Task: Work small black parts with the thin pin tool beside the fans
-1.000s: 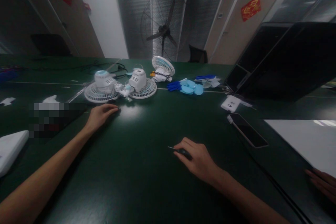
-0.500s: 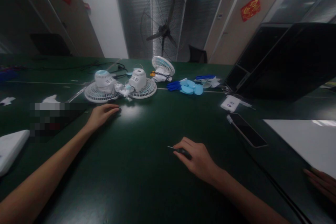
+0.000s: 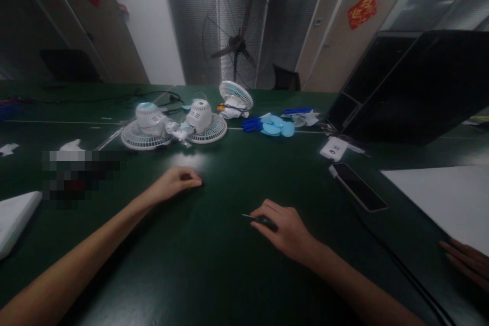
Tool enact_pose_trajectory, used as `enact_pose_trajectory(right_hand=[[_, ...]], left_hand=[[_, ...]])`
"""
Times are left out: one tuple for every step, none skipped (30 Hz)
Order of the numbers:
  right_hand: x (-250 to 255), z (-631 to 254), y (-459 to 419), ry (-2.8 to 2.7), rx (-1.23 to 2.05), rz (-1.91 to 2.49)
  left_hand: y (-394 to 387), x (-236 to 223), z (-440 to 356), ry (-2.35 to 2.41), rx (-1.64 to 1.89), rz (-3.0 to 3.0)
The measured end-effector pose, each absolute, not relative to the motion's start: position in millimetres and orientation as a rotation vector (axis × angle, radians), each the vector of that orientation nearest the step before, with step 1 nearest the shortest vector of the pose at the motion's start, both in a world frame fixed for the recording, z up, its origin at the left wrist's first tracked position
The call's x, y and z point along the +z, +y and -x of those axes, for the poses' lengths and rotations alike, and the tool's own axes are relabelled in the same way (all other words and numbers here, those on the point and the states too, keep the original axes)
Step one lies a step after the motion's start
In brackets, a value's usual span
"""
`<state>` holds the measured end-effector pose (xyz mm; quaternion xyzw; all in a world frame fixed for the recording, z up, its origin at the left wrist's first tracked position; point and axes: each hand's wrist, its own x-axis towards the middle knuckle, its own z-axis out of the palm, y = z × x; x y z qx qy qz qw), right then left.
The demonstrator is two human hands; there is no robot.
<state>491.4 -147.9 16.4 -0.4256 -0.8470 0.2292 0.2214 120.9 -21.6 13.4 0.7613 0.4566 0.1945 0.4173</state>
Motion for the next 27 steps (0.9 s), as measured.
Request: enact_pose_trajectory(right_hand=[[16,-491,-148,-2.347,0.633,1.177],[16,-492,-149,-2.354,0.633,1.178],[16,-492,-149,-2.362,0.629,1.178],[17,-492,-150,-2.372,0.626,1.175],[18,-493,-151,-2.383,0.625,1.168],[19,-493,-152,-2.394,0.625,1.161],[20,-494,-153,-2.401,0.623,1.155],[21,-494,-154,-2.402,0.620,1.148],[22,-494,-154,-2.399,0.623,1.140],[22,-494,-154,-2.392,0.629,1.133],[22,-494,-154,-2.380,0.638,1.127],[22,-494,-154,-2.367,0.649,1.122],[21,-494,-153,-2.356,0.661,1.120],[21,-493,-152,-2.348,0.672,1.123],[20,-493,-152,-2.343,0.677,1.128],[19,-493,-151,-2.339,0.678,1.131],[18,-493,-151,-2.339,0.680,1.131],[17,-493,-151,-2.341,0.683,1.130],[17,-494,-151,-2.343,0.686,1.128],[17,-494,-151,-2.345,0.687,1.126],[16,-494,-150,-2.345,0.685,1.125],[16,-494,-150,-2.349,0.683,1.124],[16,-494,-150,-2.352,0.680,1.122],[16,-494,-150,-2.355,0.677,1.119],[16,-493,-150,-2.358,0.675,1.115],[15,-493,-150,-2.360,0.668,1.115],[14,-492,-150,-2.358,0.660,1.119]], left_hand=[[-34,12,-141,1.081,0.501,-1.935],[-47,11,-161,1.007,0.510,-1.970],[-60,9,-178,0.948,0.517,-2.014],[-73,7,-193,0.921,0.528,-2.059],[-84,5,-205,0.905,0.557,-2.095],[-93,4,-214,0.886,0.567,-2.117],[-100,3,-219,0.872,0.579,-2.128],[-105,2,-221,0.856,0.585,-2.130],[-108,2,-222,0.842,0.583,-2.128],[-109,2,-221,0.833,0.578,-2.126],[-108,3,-220,0.828,0.570,-2.128],[-108,3,-219,0.825,0.562,-2.133],[-107,3,-218,0.820,0.555,-2.139],[-107,4,-217,0.812,0.548,-2.146],[-107,4,-218,0.803,0.544,-2.153],[-107,5,-218,0.796,0.540,-2.160],[-108,6,-218,0.796,0.534,-2.167],[-108,6,-219,0.801,0.527,-2.173],[-109,7,-219,0.809,0.518,-2.177],[-110,7,-219,0.818,0.511,-2.179],[-110,8,-219,0.824,0.507,-2.180],[-110,8,-219,0.827,0.502,-2.179],[-110,9,-218,0.829,0.499,-2.178],[-110,9,-218,0.829,0.497,-2.178],[-109,8,-218,0.826,0.496,-2.181],[-109,8,-218,0.822,0.495,-2.186],[-109,7,-218,0.818,0.497,-2.192]])
